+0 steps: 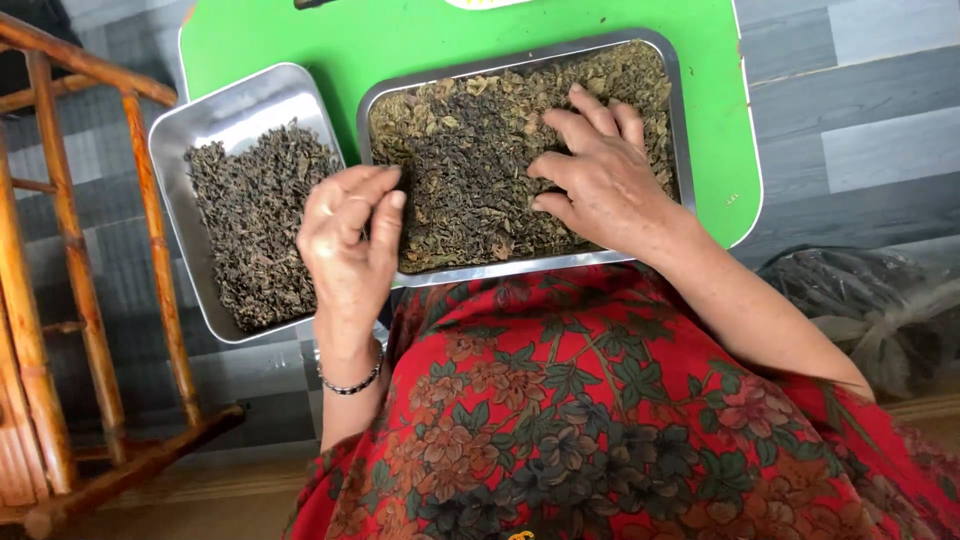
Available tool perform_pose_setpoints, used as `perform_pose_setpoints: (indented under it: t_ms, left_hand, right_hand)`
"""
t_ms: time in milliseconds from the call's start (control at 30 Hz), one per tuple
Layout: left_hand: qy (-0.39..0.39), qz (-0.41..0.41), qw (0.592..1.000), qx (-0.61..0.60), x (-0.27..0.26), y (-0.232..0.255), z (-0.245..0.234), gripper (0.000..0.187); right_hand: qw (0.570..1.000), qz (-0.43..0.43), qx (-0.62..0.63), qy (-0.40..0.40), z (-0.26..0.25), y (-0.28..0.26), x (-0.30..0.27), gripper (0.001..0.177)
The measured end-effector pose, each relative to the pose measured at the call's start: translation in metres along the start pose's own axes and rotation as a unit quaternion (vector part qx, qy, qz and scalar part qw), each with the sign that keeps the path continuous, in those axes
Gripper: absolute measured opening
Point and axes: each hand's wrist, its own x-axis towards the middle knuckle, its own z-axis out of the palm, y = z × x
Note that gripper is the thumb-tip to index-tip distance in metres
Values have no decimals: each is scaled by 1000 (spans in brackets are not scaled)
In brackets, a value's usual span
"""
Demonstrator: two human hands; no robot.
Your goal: Sorting dried tea leaves by hand to remove stems and debris
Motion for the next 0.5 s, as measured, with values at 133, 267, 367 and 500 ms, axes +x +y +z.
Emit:
perform_pose_setpoints:
  t_ms: [133,267,367,500]
  left_hand:
    - [-24,-1,999,-25,5,7,14,14]
    - [-42,4,998,-46,8,15,18,14]
    - [-52,19,998,-34,14,18,17,12]
    - [-80,9,997,-14,20,16,16,15]
  right_hand:
    - [1000,12,0,12,-3,1,-2,19]
    - [999,1,-5,32,-1,5,-6,17]
    - [999,-3,13,49,-1,10,-8,17]
    - [995,-10,32,94,-8,23,-11,19]
